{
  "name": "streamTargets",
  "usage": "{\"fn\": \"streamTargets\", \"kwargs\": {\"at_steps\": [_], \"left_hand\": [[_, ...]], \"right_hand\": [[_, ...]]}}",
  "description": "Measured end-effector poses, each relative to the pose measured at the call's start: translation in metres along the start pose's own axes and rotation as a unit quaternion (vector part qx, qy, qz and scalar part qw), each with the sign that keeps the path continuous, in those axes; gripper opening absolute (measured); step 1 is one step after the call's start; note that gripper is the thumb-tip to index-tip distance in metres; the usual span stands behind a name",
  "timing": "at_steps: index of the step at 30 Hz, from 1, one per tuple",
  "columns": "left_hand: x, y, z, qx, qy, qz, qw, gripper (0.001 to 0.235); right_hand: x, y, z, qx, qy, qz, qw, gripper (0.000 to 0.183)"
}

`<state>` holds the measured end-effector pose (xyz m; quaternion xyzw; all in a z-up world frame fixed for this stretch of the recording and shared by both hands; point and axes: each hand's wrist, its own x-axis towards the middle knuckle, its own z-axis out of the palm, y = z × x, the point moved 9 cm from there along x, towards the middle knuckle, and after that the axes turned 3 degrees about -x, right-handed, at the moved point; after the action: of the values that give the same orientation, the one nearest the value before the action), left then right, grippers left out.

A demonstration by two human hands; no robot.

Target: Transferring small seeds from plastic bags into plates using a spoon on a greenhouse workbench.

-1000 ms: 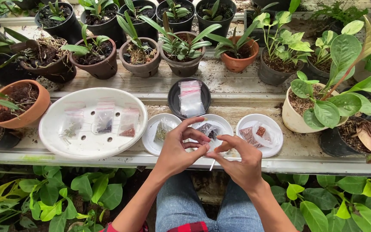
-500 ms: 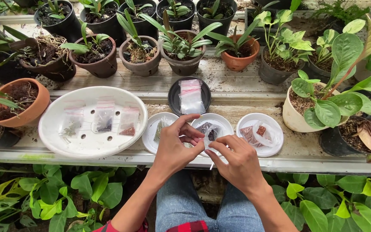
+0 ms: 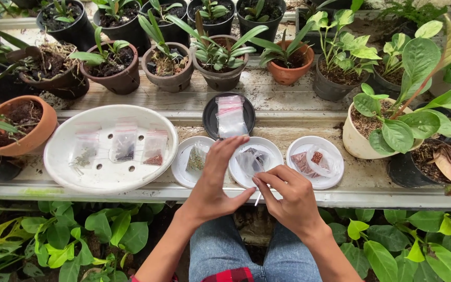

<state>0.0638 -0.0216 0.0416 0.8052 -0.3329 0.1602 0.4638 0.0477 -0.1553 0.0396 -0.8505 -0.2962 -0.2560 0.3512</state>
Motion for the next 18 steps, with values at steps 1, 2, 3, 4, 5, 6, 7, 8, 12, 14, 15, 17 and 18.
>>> {"fn": "streamTargets", "kwargs": {"at_steps": [1, 2, 3, 4, 5, 6, 7, 8, 12, 14, 15, 17, 18], "left_hand": [[-0.005, -0.004, 0.006, 0.001, 0.001, -0.003, 1.000, 0.087], [-0.007, -0.008, 0.009, 0.004, 0.009, -0.006, 1.000, 0.086], [-0.010, -0.012, 0.013, 0.007, 0.017, -0.008, 1.000, 0.085], [-0.011, -0.013, 0.013, 0.006, 0.017, -0.008, 1.000, 0.085], [-0.012, -0.013, 0.014, 0.006, 0.021, 0.000, 1.000, 0.086], [-0.012, -0.013, 0.014, 0.005, 0.024, 0.009, 1.000, 0.087], [-0.012, -0.014, 0.016, 0.003, 0.023, 0.011, 1.000, 0.087], [-0.013, -0.014, 0.016, -0.011, 0.025, 0.013, 1.000, 0.084], [-0.019, -0.019, 0.022, -0.035, 0.013, 0.016, 0.999, 0.076], [-0.018, -0.012, 0.020, -0.053, 0.012, 0.024, 0.998, 0.077], [-0.017, -0.008, 0.020, -0.070, 0.009, 0.033, 0.997, 0.079], [-0.019, -0.005, 0.020, -0.079, 0.014, 0.034, 0.996, 0.078], [-0.020, -0.004, 0.019, -0.087, 0.020, 0.036, 0.995, 0.078]], "right_hand": [[-0.002, -0.002, 0.002, 0.002, -0.003, 0.000, 1.000, 0.006], [-0.001, -0.004, 0.005, -0.006, -0.009, -0.001, 1.000, 0.006], [-0.001, -0.005, 0.007, -0.014, -0.015, -0.001, 1.000, 0.006], [-0.001, -0.006, 0.007, -0.015, -0.015, -0.001, 1.000, 0.006], [-0.002, -0.005, 0.008, -0.007, -0.023, 0.007, 1.000, 0.013], [-0.002, -0.004, 0.008, 0.000, -0.029, 0.015, 0.999, 0.020], [-0.002, -0.003, 0.007, -0.002, -0.029, 0.016, 0.999, 0.020], [-0.002, -0.003, 0.009, -0.008, -0.041, 0.019, 0.999, 0.021], [-0.003, 0.001, 0.016, -0.011, -0.080, 0.033, 0.996, 0.027], [-0.006, 0.004, 0.021, -0.015, -0.090, 0.038, 0.995, 0.026], [-0.007, 0.006, 0.024, -0.019, -0.100, 0.043, 0.994, 0.024], [-0.006, 0.003, 0.025, -0.017, -0.099, 0.045, 0.994, 0.019], [-0.004, 0.001, 0.025, -0.016, -0.096, 0.045, 0.994, 0.016]]}}
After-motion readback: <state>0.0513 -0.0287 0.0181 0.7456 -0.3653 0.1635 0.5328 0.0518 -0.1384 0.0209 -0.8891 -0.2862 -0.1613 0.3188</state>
